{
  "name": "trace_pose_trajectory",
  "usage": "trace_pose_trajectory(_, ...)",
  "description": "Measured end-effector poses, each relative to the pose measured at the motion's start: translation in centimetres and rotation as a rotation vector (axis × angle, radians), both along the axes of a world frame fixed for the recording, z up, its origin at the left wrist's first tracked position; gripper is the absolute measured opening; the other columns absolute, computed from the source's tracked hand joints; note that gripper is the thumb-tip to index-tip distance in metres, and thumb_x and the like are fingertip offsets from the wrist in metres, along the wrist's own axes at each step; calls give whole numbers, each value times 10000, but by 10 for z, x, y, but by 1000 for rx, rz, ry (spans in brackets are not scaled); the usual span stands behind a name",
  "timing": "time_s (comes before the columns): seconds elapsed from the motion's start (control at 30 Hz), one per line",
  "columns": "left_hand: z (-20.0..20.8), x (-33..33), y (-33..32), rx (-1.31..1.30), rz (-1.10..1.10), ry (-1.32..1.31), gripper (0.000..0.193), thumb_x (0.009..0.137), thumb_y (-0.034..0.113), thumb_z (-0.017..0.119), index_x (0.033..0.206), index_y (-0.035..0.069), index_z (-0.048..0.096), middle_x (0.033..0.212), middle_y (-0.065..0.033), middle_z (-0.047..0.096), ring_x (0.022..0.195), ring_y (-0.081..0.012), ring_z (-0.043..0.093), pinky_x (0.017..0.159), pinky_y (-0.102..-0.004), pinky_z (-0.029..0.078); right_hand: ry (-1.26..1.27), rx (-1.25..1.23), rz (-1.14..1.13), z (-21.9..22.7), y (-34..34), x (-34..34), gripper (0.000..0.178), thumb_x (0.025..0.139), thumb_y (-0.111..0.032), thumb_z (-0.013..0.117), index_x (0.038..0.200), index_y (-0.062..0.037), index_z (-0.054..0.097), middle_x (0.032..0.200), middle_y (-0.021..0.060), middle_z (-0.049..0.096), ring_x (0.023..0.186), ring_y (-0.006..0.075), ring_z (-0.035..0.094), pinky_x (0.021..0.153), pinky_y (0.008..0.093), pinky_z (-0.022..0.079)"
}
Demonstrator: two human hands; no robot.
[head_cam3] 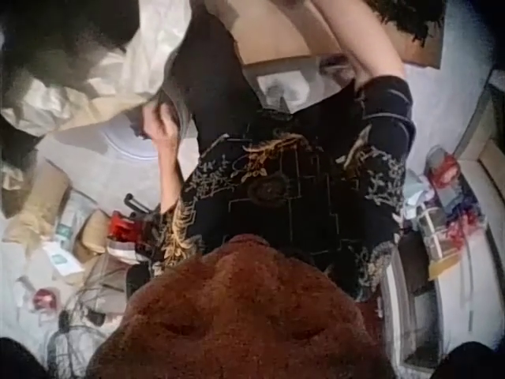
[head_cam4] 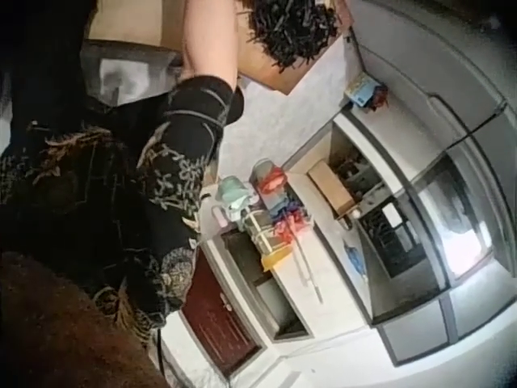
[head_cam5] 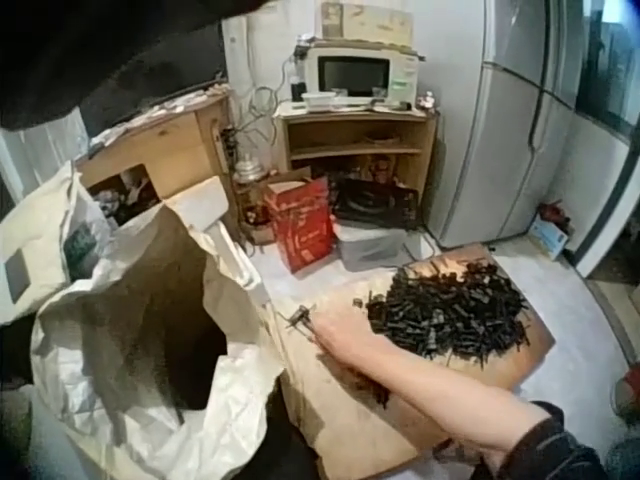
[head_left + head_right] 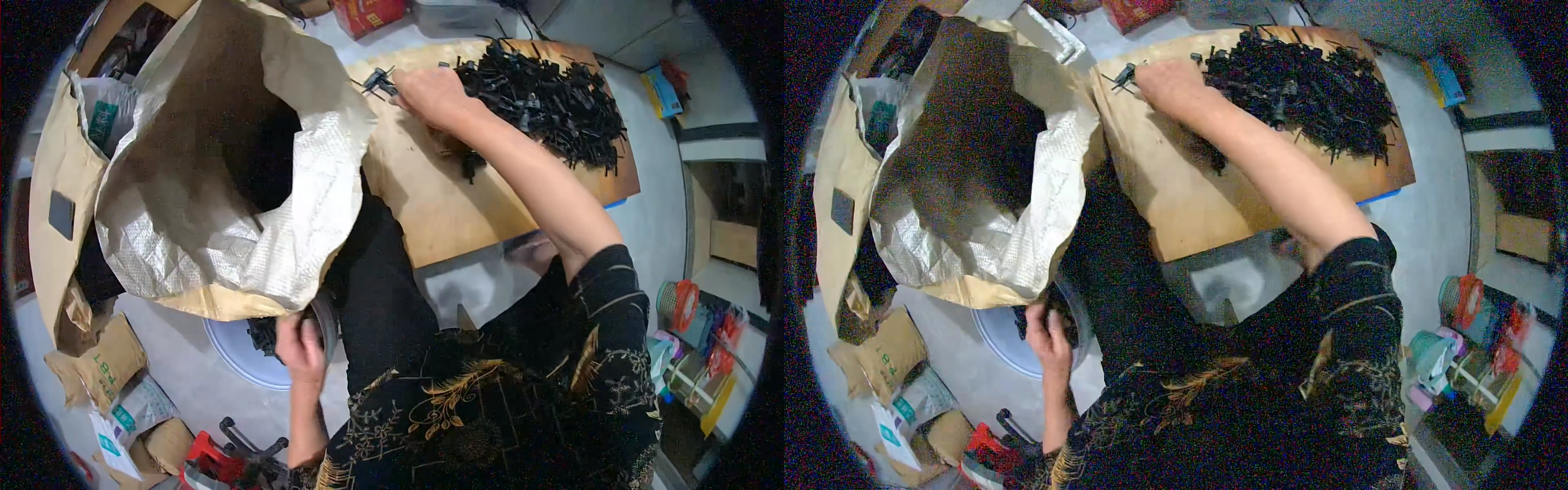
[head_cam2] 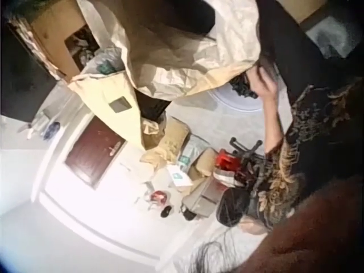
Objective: Sorting small black components from a cardboard sheet into a bucket.
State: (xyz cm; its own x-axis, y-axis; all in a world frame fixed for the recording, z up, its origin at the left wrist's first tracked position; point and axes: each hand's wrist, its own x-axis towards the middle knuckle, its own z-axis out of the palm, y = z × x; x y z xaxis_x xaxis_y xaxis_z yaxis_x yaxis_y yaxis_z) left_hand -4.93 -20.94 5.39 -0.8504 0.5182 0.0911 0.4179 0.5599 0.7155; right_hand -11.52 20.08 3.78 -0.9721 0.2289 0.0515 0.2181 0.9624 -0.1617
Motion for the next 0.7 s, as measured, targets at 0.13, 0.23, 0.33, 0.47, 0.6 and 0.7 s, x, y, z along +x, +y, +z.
trace_pose_trajectory(0.13, -20, -28, -41, -245, 112, 93, 208, 846, 26, 473, 1041, -35, 511, 946, -222, 566, 874, -381, 545, 778, -372, 431, -69, 131, -31, -39, 7, -36, 189, 781, -229, 560, 802, -55, 631, 769, 152, 635, 745, 300, 626, 607, 390, 480)
trace_pose_trajectory(0.23, -34, -34, -59, -389, 89, 7, 241, 835, 34, 489, 1069, -22, 505, 978, -213, 555, 901, -391, 519, 785, -384, 420, -156, 172, -4, -45, 5, -30, 174, 773, -174, 523, 846, -83, 652, 794, 138, 648, 775, 296, 633, 609, 379, 489)
trace_pose_trajectory(0.33, -39, -35, -57, -615, -16, 68, 247, 819, 30, 505, 1062, -15, 506, 951, -198, 545, 891, -378, 507, 778, -390, 408, -124, 248, 89, -38, 1, -5, 171, 766, -133, 486, 812, -83, 643, 751, 128, 641, 719, 288, 632, 571, 388, 483)
trace_pose_trajectory(0.47, -18, -26, -34, -311, 32, 306, 233, 801, 19, 537, 1030, -22, 517, 899, -175, 532, 847, -343, 506, 762, -373, 410, 59, 208, 249, 0, -17, 51, 118, 770, -145, 531, 861, -83, 574, 645, 110, 587, 611, 272, 603, 489, 368, 451)
trace_pose_trajectory(0.6, 37, 18, 36, 326, -35, -352, 243, 815, -16, 508, 1055, -9, 541, 887, -94, 582, 761, -129, 559, 692, -238, 456, 346, 34, 296, 28, -48, 124, 239, 740, -166, 622, 940, -90, 515, 621, 97, 543, 551, 263, 569, 458, 342, 428)
trace_pose_trajectory(0.7, 49, 34, 96, 448, -304, -811, 430, 869, 61, 433, 1284, 13, 330, 1014, -119, 545, 635, -123, 545, 490, -201, 401, 344, -66, 334, 18, -70, 176, 314, 697, -131, 662, 979, -79, 534, 675, 73, 551, 549, 250, 569, 475, 346, 451)
